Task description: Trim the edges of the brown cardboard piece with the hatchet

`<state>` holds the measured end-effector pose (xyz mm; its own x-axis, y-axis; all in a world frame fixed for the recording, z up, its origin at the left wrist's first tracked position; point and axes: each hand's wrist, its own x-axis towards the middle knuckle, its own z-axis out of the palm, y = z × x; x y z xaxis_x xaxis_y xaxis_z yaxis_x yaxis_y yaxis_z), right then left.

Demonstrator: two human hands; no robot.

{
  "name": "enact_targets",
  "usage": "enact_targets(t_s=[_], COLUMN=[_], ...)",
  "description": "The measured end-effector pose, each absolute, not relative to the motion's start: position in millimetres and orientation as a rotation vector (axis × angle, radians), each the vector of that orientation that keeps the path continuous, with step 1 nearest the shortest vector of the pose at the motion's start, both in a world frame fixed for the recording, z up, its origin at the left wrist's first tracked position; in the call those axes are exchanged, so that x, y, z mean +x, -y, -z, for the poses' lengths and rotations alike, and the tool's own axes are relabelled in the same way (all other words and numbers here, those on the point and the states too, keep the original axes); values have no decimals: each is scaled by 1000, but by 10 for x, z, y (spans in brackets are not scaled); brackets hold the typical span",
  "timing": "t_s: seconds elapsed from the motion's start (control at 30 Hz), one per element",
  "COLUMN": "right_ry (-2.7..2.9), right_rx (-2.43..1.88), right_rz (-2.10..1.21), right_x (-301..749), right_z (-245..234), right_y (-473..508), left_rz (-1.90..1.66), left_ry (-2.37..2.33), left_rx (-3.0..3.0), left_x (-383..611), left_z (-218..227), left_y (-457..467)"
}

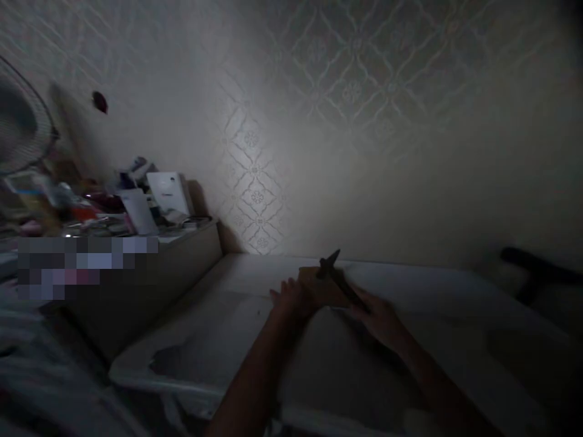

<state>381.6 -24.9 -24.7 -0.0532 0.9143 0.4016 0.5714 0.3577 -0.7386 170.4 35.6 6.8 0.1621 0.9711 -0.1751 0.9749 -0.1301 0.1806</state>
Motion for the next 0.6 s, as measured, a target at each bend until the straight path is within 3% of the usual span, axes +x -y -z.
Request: enact_targets(t_s=[0.6], right_ry=[1732], right_rx=[-1278], right_rz=[-503], right_x=[3768], right_z=[169], right_y=[276], left_rz=[25], left_ry=[-1884], left_rx=[2186], left_x=[1706], left_z=[-70], left_y=[-356])
